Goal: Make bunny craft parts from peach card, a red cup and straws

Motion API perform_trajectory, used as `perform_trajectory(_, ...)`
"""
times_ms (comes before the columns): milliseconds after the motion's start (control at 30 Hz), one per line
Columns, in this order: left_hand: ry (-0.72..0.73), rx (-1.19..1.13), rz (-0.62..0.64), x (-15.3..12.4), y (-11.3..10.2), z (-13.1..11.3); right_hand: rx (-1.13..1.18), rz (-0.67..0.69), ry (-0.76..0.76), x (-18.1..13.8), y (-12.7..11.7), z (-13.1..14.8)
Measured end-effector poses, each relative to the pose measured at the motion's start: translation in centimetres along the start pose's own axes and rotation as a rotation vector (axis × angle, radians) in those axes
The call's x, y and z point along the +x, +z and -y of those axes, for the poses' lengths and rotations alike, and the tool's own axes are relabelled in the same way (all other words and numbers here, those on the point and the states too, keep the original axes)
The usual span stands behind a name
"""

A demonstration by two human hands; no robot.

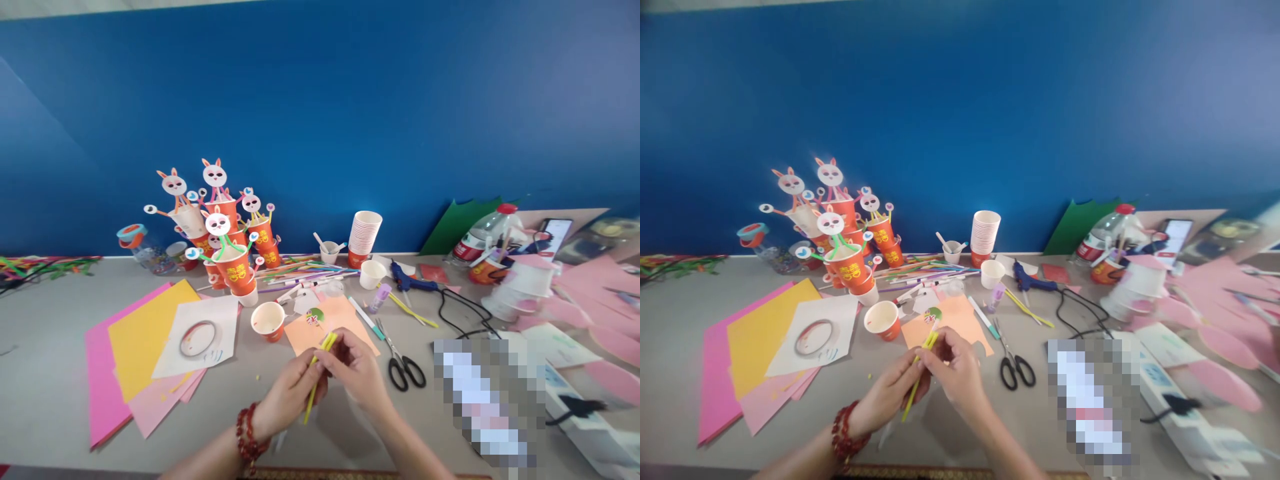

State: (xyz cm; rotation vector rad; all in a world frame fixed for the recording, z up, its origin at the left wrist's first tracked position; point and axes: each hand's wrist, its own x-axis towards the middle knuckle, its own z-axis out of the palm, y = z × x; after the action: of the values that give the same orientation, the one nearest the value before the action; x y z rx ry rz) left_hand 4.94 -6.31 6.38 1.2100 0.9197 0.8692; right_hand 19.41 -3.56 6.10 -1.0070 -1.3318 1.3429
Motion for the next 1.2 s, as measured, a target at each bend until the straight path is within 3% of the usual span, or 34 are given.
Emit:
perform_trajectory(133, 0.008, -0.100, -0.037, 0.3, 0.2, 0.5, 0.102, -0.004, 0.004, 0.9, 0.0, -0.1)
perform_trajectory(367, -0.021, -0.208, 0.016, 1.0, -0.3, 1.4, 0.191, 0.192, 0.107, 2.7, -0.7, -0.7)
perform_trajectory(500, -0.106, -0.348, 0.110, 1.8, -0.7, 2.7, 0.258, 0.183, 0.125, 3.2, -1.0, -2.0)
perform_trajectory(767, -0.104, -0.453, 0.111, 2.8, -0.3, 5.5, 0.262, 0.119, 0.220, 3.1, -1.5, -4.0)
perform_trajectory(1000, -0.167, -0.531, 0.094, 2.5, -0.4, 5.6, 0.258, 0.066, 0.272, 2.7, -0.8, -4.5)
perform_trajectory(1200, -0.203, -0.559, 0.174, 2.1, -1.0, 5.1, 0.258, 0.077, 0.304, 2.5, -0.7, -4.6)
